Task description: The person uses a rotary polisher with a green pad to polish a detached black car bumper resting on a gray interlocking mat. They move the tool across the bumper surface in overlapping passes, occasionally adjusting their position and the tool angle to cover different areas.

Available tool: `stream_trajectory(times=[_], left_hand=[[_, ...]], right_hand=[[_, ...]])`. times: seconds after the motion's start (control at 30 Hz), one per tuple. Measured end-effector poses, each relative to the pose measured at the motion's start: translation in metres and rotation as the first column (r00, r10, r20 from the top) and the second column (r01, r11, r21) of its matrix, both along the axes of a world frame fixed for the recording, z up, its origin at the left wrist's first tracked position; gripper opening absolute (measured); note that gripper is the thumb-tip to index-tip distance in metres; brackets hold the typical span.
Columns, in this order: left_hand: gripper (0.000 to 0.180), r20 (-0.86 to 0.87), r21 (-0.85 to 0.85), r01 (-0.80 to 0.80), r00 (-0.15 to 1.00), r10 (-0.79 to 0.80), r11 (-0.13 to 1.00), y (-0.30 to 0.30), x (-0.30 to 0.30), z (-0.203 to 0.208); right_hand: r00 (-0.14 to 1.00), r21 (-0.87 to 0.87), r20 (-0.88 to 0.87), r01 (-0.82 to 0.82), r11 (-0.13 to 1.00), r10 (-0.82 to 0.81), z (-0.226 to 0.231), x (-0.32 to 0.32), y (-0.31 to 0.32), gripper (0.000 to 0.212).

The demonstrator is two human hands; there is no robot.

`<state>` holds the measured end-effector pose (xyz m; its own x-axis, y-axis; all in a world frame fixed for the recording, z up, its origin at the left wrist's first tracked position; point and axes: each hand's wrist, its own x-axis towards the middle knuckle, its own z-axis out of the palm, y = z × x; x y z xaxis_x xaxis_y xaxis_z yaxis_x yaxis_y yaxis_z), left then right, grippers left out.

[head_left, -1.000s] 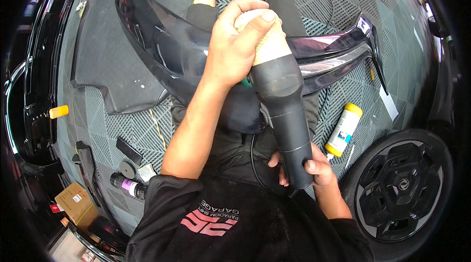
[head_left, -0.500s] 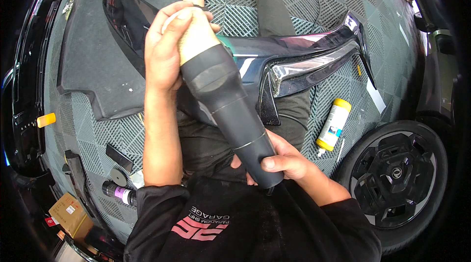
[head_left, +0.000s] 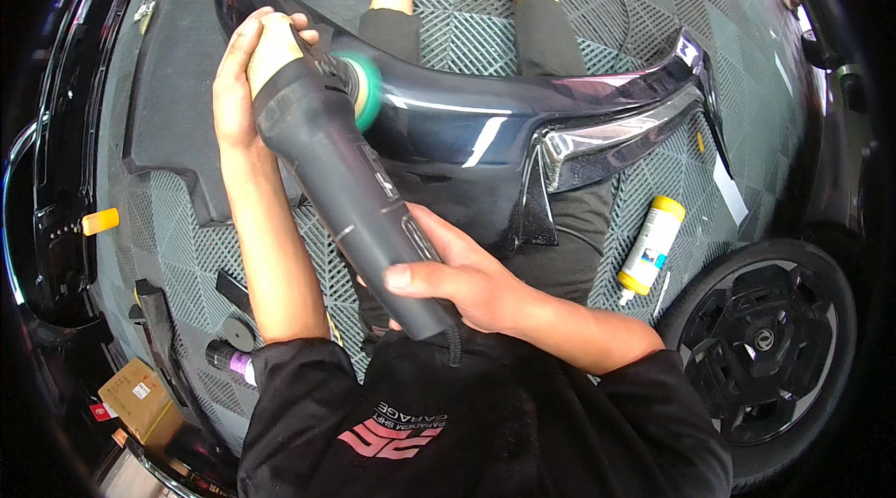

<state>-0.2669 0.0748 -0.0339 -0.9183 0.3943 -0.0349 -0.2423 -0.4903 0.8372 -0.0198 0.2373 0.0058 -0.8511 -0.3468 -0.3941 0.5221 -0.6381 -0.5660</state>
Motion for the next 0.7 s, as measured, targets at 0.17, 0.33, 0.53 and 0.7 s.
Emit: stream_trajectory(times=[0.17, 0.33, 0.53, 0.7], left_hand=[[0.027, 0.047, 0.042, 0.016, 0.999, -0.018, 0.999, -0.024, -0.033, -0.006], [0.025, 0.111, 0.046, 0.026, 0.993, -0.031, 0.999, -0.042, -0.063, -0.009], [0.023, 0.068, 0.082, 0.103, 0.992, -0.109, 0.991, -0.047, -0.088, -0.015], [0.026, 0.046, 0.027, 0.139, 0.989, -0.141, 0.99, -0.044, -0.11, -0.016]], right_hand=[[0.998, -0.133, -0.029, 0.053, 0.99, -0.057, -0.002, -0.03, -0.019, 0.065], [0.998, -0.219, -0.008, 0.066, 0.973, -0.069, -0.002, -0.057, -0.025, 0.049], [0.996, -0.254, -0.01, 0.087, 0.963, -0.092, -0.003, -0.076, -0.031, 0.048], [0.994, -0.276, -0.015, 0.104, 0.955, -0.113, -0.008, -0.09, -0.028, 0.044]])
